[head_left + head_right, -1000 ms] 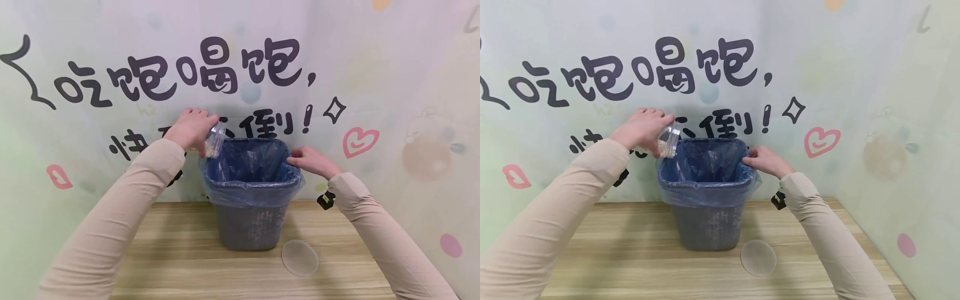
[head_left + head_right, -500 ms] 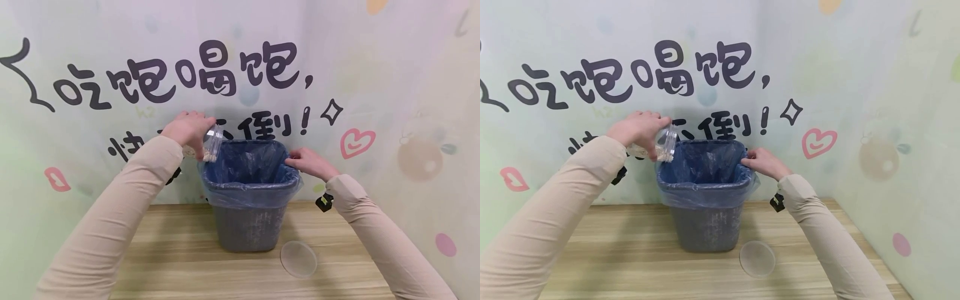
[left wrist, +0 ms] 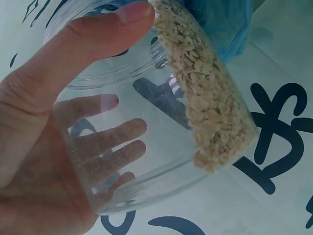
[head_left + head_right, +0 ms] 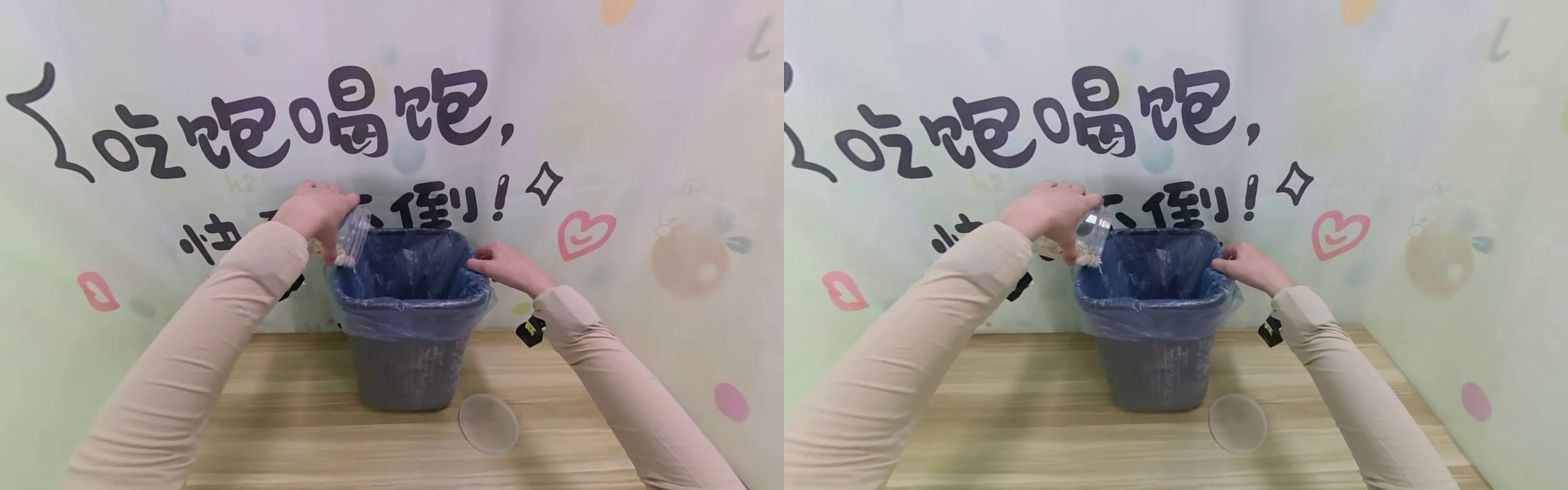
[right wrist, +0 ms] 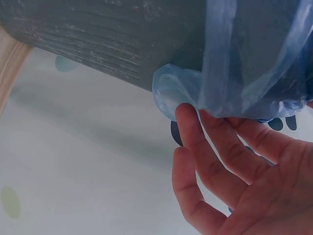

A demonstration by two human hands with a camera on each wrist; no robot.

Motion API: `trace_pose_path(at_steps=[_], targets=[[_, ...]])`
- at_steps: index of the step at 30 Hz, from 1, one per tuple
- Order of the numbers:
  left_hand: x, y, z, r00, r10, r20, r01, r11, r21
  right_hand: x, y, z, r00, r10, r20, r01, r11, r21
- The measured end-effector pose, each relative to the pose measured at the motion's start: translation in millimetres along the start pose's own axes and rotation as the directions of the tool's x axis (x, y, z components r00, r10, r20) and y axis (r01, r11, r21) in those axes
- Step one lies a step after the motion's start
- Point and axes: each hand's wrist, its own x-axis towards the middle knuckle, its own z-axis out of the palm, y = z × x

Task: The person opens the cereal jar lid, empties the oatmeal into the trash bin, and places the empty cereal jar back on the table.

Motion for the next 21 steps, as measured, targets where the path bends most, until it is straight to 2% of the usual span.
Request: trace_pose_path(at_steps=[6, 21], targets=[[2.0, 2.6, -0.9, 1.000, -0.006, 0.011, 0.006, 0.999, 0.035, -0.2, 0.2, 0.3, 1.000, 0.003, -0.003, -0.003, 1.000, 0.000], [1.2, 1.5, -0.2, 1.000, 0.004, 0.004, -0.004, 1.000, 0.023, -1.3, 0.2, 2.0, 1.000, 0.010, -0.001, -0.010, 1.000, 0.019]])
